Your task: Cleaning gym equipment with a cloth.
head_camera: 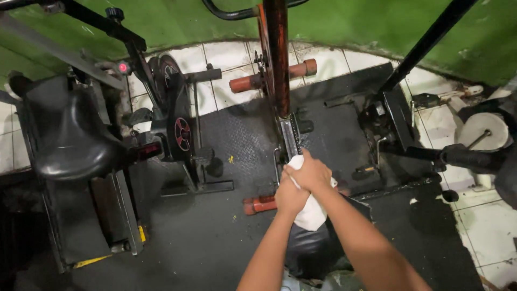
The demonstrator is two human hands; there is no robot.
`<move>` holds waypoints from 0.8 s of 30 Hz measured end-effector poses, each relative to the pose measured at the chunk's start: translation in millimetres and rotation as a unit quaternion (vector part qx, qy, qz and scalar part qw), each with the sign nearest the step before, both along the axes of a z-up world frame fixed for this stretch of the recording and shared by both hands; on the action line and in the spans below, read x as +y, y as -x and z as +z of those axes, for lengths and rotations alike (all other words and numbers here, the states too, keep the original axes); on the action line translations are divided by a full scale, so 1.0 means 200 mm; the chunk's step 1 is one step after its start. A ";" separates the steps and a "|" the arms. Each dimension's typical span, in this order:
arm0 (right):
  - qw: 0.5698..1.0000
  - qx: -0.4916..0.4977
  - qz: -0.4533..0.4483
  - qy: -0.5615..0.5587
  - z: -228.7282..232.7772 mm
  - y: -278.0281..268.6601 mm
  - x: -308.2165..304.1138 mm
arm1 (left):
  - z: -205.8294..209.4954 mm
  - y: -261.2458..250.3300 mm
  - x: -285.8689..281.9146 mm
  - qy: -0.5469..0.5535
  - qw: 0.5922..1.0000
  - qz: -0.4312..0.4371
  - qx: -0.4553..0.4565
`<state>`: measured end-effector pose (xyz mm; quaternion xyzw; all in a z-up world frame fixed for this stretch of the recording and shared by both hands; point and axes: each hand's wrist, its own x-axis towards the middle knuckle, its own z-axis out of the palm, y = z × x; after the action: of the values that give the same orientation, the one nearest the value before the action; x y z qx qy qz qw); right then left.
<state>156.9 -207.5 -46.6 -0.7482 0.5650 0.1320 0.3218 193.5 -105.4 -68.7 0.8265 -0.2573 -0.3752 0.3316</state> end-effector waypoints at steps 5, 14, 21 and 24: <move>1.000 -0.019 -0.003 0.017 -0.15 0.03 0.01 | -0.03 -0.01 -0.04 -0.013 1.000 0.011 -0.005; 0.980 -0.101 -0.113 0.130 0.06 0.25 0.33 | -0.16 0.13 0.22 0.105 0.913 -0.161 -0.360; 0.934 -0.094 0.123 0.323 0.00 0.49 0.63 | 0.09 0.35 0.55 -0.014 0.934 -0.178 -0.309; 0.923 -0.092 0.165 0.334 0.02 0.65 0.75 | 0.07 0.55 0.70 -0.006 0.913 -0.135 -0.386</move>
<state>26.5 -57.5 -43.5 -0.9036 0.4131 -0.0826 0.0769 84.1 35.0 -54.5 0.8665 -0.4717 -0.0696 0.1479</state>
